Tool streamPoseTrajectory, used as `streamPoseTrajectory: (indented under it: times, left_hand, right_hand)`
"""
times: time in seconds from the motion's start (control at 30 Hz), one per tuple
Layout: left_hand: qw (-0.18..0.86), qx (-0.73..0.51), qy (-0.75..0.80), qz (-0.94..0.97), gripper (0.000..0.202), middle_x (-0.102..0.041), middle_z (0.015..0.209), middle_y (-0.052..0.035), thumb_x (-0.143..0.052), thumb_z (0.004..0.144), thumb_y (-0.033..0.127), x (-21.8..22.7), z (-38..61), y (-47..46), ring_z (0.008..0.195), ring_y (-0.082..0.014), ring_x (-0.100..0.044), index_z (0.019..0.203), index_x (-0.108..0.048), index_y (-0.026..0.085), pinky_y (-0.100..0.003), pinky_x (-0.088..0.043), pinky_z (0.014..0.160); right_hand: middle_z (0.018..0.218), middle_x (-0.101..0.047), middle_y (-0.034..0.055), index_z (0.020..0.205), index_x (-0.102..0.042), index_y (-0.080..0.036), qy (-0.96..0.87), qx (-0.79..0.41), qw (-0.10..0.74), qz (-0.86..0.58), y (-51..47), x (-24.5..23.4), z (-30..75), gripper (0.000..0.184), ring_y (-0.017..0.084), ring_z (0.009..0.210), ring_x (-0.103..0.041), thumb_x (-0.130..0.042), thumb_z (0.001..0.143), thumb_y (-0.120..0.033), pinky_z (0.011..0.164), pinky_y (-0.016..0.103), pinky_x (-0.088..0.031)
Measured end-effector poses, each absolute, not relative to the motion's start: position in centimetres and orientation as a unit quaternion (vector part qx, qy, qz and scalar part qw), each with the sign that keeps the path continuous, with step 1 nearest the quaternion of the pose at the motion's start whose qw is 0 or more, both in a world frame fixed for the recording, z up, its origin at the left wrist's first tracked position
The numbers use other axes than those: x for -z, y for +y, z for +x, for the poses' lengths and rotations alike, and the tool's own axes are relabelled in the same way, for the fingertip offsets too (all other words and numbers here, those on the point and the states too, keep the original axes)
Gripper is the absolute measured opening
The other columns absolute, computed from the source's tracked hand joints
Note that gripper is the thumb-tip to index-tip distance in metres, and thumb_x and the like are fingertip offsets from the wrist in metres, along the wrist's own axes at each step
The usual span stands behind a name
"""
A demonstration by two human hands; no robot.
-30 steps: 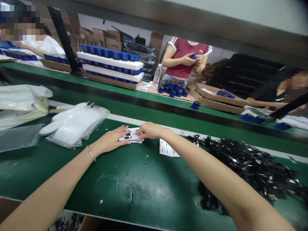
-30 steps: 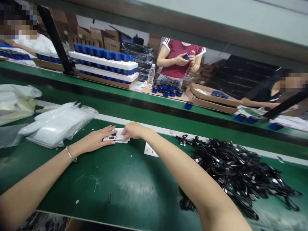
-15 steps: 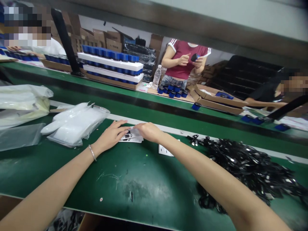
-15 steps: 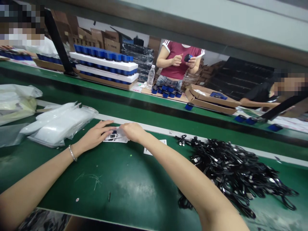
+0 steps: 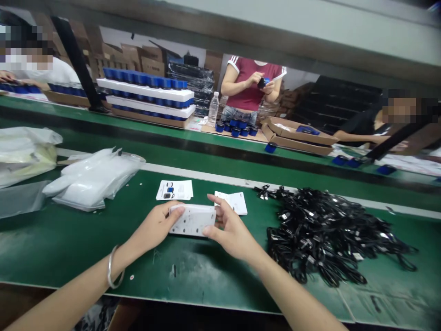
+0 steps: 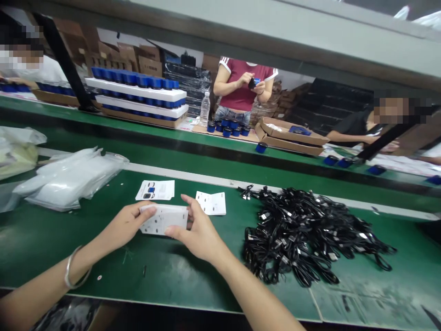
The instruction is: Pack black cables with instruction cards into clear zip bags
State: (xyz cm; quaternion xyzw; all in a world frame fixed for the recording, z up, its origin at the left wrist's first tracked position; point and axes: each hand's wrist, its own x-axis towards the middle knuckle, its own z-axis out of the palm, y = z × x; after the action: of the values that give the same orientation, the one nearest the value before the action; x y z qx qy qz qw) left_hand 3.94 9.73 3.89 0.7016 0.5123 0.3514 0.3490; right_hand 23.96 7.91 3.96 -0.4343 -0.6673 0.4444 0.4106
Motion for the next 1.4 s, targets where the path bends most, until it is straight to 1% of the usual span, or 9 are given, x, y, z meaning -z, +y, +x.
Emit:
streamPoseTrajectory:
  times: [0.13,0.3,0.4,0.53,0.73,0.9,1.13,1.3,1.4]
  left_hand:
    - [0.394,-0.375,0.532,0.649,0.045,-0.07,0.081,-0.0044,-0.032,0.09,0.049,-2.9,6.0,6.6,0.069,-0.0199,-0.064,0.096,-0.063,0.018,-0.028,-0.049,0.06]
    - [0.414,-0.536,0.541,0.498,0.044,-0.068,0.09,-0.0065,-0.038,0.086,0.057,-0.7,8.6,2.4,0.091,-0.0226,-0.061,0.096,-0.058,0.019,-0.033,-0.046,0.083]
    - [0.401,-0.541,0.567,0.475,0.032,-0.067,0.079,-0.0032,-0.046,0.084,0.051,0.3,9.5,1.3,0.085,-0.0218,-0.061,0.084,-0.059,0.021,-0.032,-0.046,0.079]
    - [0.402,-0.525,0.57,0.488,0.032,-0.064,0.073,-0.0029,-0.049,0.084,0.049,0.1,9.8,0.7,0.082,-0.0229,-0.06,0.07,-0.059,0.022,-0.031,-0.047,0.075]
    - [0.404,-0.5,0.568,0.514,0.038,-0.062,0.071,-0.0025,-0.044,0.085,0.053,-0.4,9.7,0.1,0.084,-0.0233,-0.059,0.069,-0.058,0.023,-0.03,-0.045,0.075]
    - [0.477,-0.523,0.512,0.487,0.044,-0.065,0.095,-0.0062,-0.049,0.08,0.059,-0.4,9.6,0.9,0.089,-0.0228,-0.06,0.103,-0.057,0.022,-0.029,-0.047,0.075]
    - [0.567,-0.591,0.36,0.447,0.099,-0.039,0.14,-0.0084,-0.069,0.059,0.062,-1.4,11.4,0.2,0.126,-0.0306,-0.039,0.138,-0.015,0.036,-0.042,-0.037,0.1]
    - [0.624,-0.611,0.369,0.317,0.057,-0.057,0.125,-0.0025,-0.065,0.075,0.045,-3.2,12.2,-0.7,0.109,-0.0261,-0.057,0.123,-0.034,0.039,-0.041,-0.049,0.087]
    - [0.71,-0.553,0.407,0.152,0.041,-0.068,0.107,-0.0026,-0.053,0.083,0.041,-4.9,11.3,0.2,0.09,-0.0242,-0.067,0.122,-0.038,0.035,-0.04,-0.055,0.074]
  right_hand:
    - [0.076,-0.065,0.0021,0.085,-0.06,-0.018,-0.589,-0.445,0.459,-0.494,5.2,-2.5,24.3,0.01,0.016,0.069,-0.061,-0.059,0.079,-0.026,0.06,0.026,-0.047]
    - [0.072,-0.064,0.0013,0.073,-0.06,-0.018,-0.639,-0.349,0.452,-0.516,1.5,-1.4,24.2,0.009,0.016,0.069,-0.06,-0.056,0.081,-0.02,0.064,0.026,-0.044]
    - [0.079,-0.066,0.0027,0.084,-0.059,-0.019,-0.595,-0.395,0.462,-0.526,0.1,-0.5,23.7,0.005,0.017,0.075,-0.062,-0.058,0.08,-0.022,0.07,0.027,-0.046]
    - [0.096,-0.064,0.0043,0.111,-0.048,-0.021,-0.545,-0.457,0.484,-0.51,-0.9,-0.2,22.8,0.03,0.017,0.092,-0.06,-0.056,0.082,-0.021,0.085,0.03,-0.045]
    - [0.089,-0.064,0.0019,0.098,-0.054,-0.021,-0.589,-0.436,0.456,-0.506,-1.2,-0.2,23.1,0.013,0.017,0.085,-0.06,-0.051,0.085,-0.02,0.077,0.027,-0.043]
    - [0.062,-0.056,-0.003,0.07,-0.052,-0.019,-0.489,-0.485,0.504,-0.522,-0.1,-0.1,24.4,0.018,0.013,0.058,-0.052,-0.059,0.081,-0.032,0.054,0.023,-0.038]
    - [0.084,-0.067,0.0045,0.087,-0.054,-0.02,-0.217,-0.718,0.55,-0.368,-0.5,-2.2,22.8,0.029,0.02,0.075,-0.063,-0.071,0.073,-0.038,0.067,0.03,-0.049]
    - [0.08,-0.064,0.0045,0.09,-0.053,-0.02,-0.282,-0.75,0.497,-0.334,-1.7,-1.7,22.5,0.034,0.019,0.067,-0.062,-0.062,0.077,-0.05,0.058,0.03,-0.05]
    - [0.09,-0.059,0.006,0.109,-0.052,-0.024,-0.48,-0.626,0.502,-0.355,-2.2,-1.3,25.0,0.038,0.019,0.069,-0.06,-0.056,0.082,-0.05,0.059,0.032,-0.05]
